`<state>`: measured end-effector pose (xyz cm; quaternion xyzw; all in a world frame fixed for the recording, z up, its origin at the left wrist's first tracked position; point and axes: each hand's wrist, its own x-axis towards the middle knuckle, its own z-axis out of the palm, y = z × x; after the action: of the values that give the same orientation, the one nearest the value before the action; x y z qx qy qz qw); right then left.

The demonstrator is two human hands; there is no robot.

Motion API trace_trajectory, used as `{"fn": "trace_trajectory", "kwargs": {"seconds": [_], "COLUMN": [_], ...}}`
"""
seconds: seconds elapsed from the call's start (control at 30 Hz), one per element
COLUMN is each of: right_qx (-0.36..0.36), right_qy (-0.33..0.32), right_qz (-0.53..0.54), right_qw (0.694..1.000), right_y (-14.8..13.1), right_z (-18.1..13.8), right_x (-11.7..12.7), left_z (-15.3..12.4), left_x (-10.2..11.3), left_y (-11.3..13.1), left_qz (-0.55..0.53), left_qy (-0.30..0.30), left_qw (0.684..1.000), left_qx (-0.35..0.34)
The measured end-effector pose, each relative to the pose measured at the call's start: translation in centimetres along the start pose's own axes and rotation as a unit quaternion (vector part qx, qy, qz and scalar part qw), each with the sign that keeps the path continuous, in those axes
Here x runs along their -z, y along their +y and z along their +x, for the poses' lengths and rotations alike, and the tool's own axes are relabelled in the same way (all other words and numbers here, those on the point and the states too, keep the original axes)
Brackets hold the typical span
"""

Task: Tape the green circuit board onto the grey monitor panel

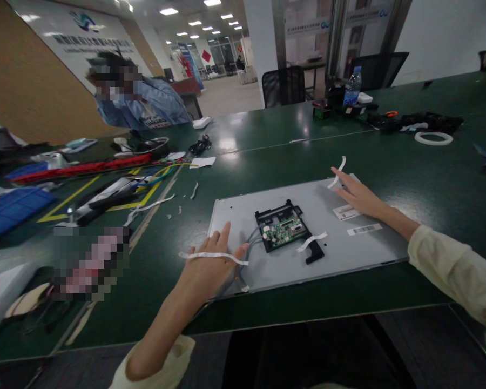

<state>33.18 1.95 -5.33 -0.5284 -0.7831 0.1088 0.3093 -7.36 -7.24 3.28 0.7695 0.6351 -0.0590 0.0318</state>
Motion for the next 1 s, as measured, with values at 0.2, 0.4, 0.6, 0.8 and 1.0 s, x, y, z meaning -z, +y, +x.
{"fn": "trace_trajectory", "kwargs": {"seconds": [0.2, 0.4, 0.6, 0.8, 1.0], "right_qx": [-0.003, 0.02, 0.041, 0.039, 0.046], "right_qy": [-0.008, -0.014, -0.017, -0.02, -0.013], "right_qz": [-0.011, -0.037, -0.058, -0.063, -0.06], "right_qw": [1.0, 0.999, 0.997, 0.997, 0.997], "right_y": [0.2, -0.1, 0.2, 0.2, 0.2], "right_z": [0.0, 0.0, 0.1, 0.1, 0.2], "right_x": [-0.2, -0.1, -0.2, -0.2, -0.1], "left_z": [1.4, 3.9, 5.8, 7.2, 8.3], "left_x": [0.6, 0.9, 0.9, 0.9, 0.6], "left_y": [1.6, 3.3, 3.4, 3.7, 4.8], "left_qz": [-0.099, -0.171, -0.21, -0.221, -0.22], "left_qy": [0.018, -0.006, -0.029, -0.033, -0.023], "left_qw": [0.988, 0.966, 0.948, 0.945, 0.942], "left_qx": [-0.119, -0.196, -0.239, -0.239, -0.251]}}
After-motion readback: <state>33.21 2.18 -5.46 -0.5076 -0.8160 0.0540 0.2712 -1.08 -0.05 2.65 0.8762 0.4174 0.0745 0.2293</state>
